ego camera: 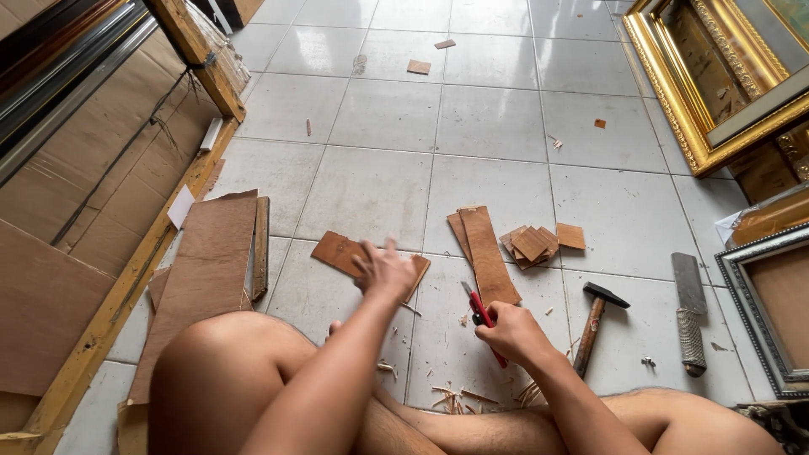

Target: The person sits on a tiled floor and uses a red utility knife to cut small rectangular pieces of thin wood veneer. They repeatedly score and snap the veneer into smaller squares and strips, stacking the cut pieces on the floor. A hammer and a large knife are visible nearby but not used.

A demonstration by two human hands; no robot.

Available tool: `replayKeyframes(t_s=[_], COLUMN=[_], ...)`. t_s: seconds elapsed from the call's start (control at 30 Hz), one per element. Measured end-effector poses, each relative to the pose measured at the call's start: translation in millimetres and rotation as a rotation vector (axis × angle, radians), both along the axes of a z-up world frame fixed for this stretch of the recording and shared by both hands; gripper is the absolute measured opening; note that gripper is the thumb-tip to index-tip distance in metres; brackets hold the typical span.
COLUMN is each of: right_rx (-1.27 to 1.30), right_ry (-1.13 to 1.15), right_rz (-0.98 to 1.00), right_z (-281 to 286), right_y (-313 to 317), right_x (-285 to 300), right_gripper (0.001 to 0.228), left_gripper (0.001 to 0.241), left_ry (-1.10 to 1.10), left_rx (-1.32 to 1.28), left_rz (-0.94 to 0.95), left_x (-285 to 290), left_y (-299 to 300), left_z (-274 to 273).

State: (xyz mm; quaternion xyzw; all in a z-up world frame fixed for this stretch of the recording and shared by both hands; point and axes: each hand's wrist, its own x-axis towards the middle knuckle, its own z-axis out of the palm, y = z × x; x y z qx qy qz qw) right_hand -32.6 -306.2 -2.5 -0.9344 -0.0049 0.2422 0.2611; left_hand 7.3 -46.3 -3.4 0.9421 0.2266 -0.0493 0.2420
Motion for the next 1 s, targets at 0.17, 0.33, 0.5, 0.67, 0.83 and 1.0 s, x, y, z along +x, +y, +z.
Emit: replayKeyframes(t_s=[0.17, 0.33, 0.5, 0.67, 0.83, 1.0], right_rx=[0.188, 0.413, 0.585, 0.628, 0.478, 0.165], right_ry=[0.061, 0.096, 0.080, 0.098, 0.014, -0.110], right_rz=[-0.201, -0.349, -0.432, -0.437, -0.301, -0.011], right_z=[16, 2, 8, 20, 26, 13], right_y=[20, 23, 35, 62, 100, 153], right_x=[-7, -2, -1, 11, 56, 121], right_gripper=[0.026, 0.035, 0.040, 0.047, 0.048, 0.061], left_gripper=[0.071, 0.083, 0.125, 0.125, 0.117, 0.136], left_ry=[0.120, -0.010, 0.217, 0.230, 0.249, 0.337], left_rx=[0.151, 0.070, 0.189, 0.278, 0.339, 0.404], left_rz=[-0.356, -0.333, -0.430, -0.518, -0.501, -0.596], left_x=[-11, -2, 1, -6, -2, 13], left_y=[-21, 7, 33, 40, 37, 51], left_z=[-33, -30, -17, 6, 19, 14])
